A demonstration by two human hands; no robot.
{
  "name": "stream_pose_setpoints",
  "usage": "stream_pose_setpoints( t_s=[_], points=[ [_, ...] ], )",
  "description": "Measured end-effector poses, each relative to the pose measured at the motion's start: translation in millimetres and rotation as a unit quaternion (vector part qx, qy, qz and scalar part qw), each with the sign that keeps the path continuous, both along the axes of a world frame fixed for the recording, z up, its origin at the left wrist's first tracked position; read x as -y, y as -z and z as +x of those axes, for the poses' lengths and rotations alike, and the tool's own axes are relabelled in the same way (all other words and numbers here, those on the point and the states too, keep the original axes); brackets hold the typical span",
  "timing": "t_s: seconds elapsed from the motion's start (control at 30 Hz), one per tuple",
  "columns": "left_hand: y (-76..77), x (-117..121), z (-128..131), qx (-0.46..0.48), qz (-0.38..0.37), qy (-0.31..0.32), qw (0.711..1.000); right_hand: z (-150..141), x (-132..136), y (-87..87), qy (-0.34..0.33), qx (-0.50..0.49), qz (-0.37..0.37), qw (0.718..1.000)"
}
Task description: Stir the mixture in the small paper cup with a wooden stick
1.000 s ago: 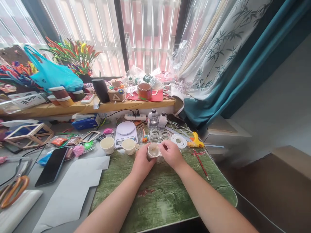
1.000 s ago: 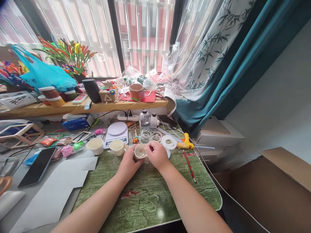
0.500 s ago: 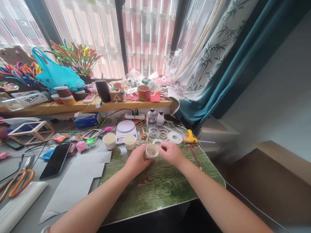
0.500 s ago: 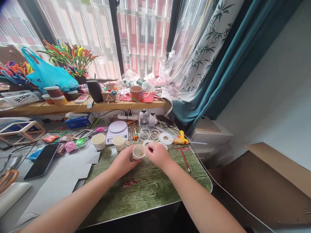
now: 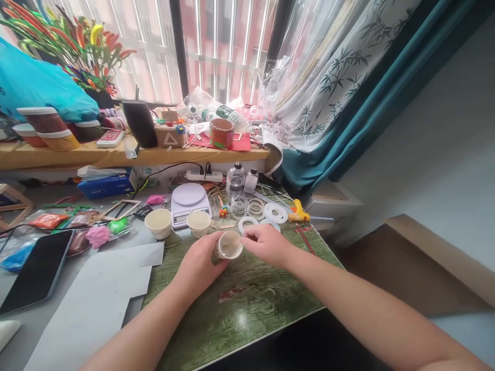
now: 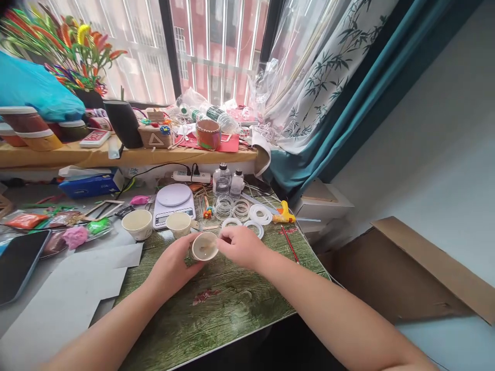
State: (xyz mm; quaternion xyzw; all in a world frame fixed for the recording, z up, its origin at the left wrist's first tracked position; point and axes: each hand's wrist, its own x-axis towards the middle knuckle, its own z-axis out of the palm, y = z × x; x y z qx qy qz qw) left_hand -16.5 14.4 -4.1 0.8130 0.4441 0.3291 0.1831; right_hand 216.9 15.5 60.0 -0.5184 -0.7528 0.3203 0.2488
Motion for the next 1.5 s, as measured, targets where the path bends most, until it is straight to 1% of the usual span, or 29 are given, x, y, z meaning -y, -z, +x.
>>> stream_pose_setpoints(
  t_s=[0.1,0.2,0.3,0.4,0.5,0.6,0.7,0.8,0.9,1.0,1.07,1.33,1.43,1.5],
  points=[
    [-1.9,-3,-6,0.0,-0.015,-0.013,1.0,-10,-10,-9.9,0.023,0.024,0.034,0.999],
    [-3.9,-5,-9,0.001,-0.028,-0.026,0.999,-15,-16,-17.2,0.01,0.042,0.03,0.999],
    [-3.6,-6,-9,0.004,-0.036,-0.039,0.999,-16,-18,-19.6,0.035,0.038,0.04,0.998],
    [-1.3,-6,-9,0.008,-0.041,-0.041,0.998,-18,-19,-16.7,0.041,0.016,0.028,0.999],
    [0.6,-7,-9,0.011,-0.036,-0.052,0.998,-20,-20,-11.1,0.073,0.014,0.041,0.996],
    [0.9,-9,-9,0.015,-0.041,-0.063,0.997,-23,-18,-7.6,0.057,0.001,0.038,0.998],
    [0.9,-10,-8,0.022,-0.045,-0.066,0.997,-26,-15,-7.4,0.065,0.01,0.058,0.996],
    [2.0,-11,-7,0.03,-0.045,-0.059,0.997,-28,-12,-7.3,0.045,0.014,0.058,0.997],
    [4.0,-10,-6,0.029,-0.045,-0.048,0.997,-30,-10,-4.8,0.052,0.021,0.07,0.996],
    [6.3,-10,-7,0.026,-0.04,-0.038,0.998,-31,-9,-1.6,0.043,0.015,0.057,0.997],
    [7.9,-10,-7,0.022,-0.039,-0.037,0.998,-30,-9,-0.2,0.051,0.014,0.051,0.997],
    [12.7,-11,-8,0.023,-0.026,-0.031,0.999,-31,-9,-1.1,0.048,0.012,0.027,0.998],
    [13.8,-10,-8,0.023,-0.023,-0.031,0.999,-32,-9,-1.6,0.06,0.021,0.04,0.997],
    [14.0,-10,-8,0.02,-0.025,-0.034,0.999,-33,-8,-1.8,0.051,0.022,0.041,0.998]
  ],
)
